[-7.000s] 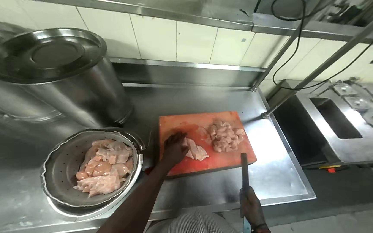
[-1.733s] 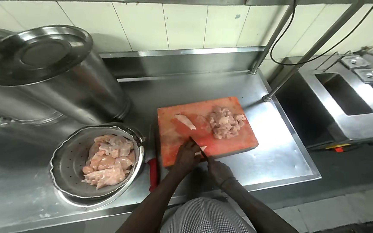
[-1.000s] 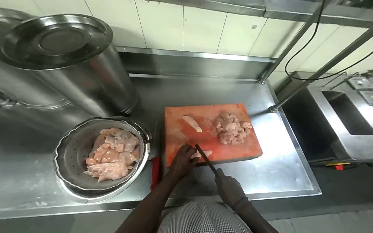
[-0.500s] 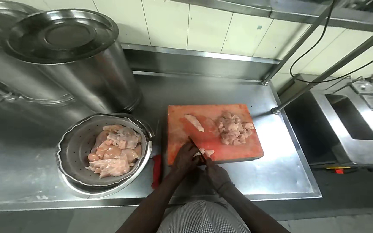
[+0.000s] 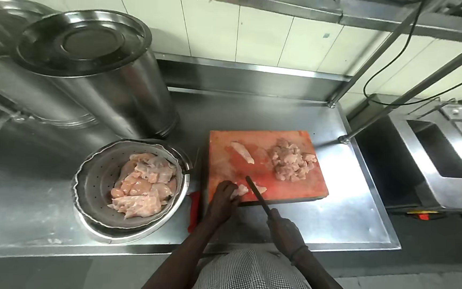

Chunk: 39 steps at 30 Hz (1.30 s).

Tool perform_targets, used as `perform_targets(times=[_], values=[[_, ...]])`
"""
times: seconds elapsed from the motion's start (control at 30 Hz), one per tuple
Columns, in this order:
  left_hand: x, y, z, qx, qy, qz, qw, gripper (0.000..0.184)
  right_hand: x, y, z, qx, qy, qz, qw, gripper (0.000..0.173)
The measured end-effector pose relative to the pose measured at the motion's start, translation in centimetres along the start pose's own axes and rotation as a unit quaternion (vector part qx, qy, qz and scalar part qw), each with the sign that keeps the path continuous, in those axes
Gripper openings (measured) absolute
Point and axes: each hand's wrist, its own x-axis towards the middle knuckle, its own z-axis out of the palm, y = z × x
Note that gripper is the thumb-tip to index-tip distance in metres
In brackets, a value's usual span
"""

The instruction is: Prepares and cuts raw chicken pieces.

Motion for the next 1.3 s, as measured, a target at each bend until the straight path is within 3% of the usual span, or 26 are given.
perform_targets(times=[0.2, 0.57, 0.77, 0.9, 1.07, 1.3], values=[[0.2, 0.2, 0.3, 0.01, -0.01, 0.003, 1.0, 0.022, -0.4, -1.6, -0.4, -0.032, -0.04, -0.005, 0.999, 0.033], [0.8, -0.5, 1.0, 0.021, 0.003, 0.023, 1.0, 0.019, 4.8, -5.6, 0.6, -0.043, 0.027, -0.045, 0.998, 0.039], [0.7, -0.2, 1.1, 0.012, 0.025, 0.01, 1.0, 0.016, 2.5, -1.7, 2.7, -0.032, -0.015, -0.017, 0.999, 0.039], [0.0, 0.0, -0.4, -0.029, -0.005, -0.017, 0.999, 0.034, 0.7, 0.7, 2.9, -0.039, -0.047, 0.006, 0.998, 0.036], [-1.4, -0.7, -0.6, -0.014, 0.022, -0.015, 1.0, 0.027, -0.5, 0.0, 1.1, -0.03, -0.011, -0.015, 0.999, 0.035], [-1.0, -0.2, -0.5, 0.016, 0.016, -0.015, 1.0, 0.025, 0.0, -2.0, 0.7, -0.061, -0.036, -0.034, 0.997, 0.035]])
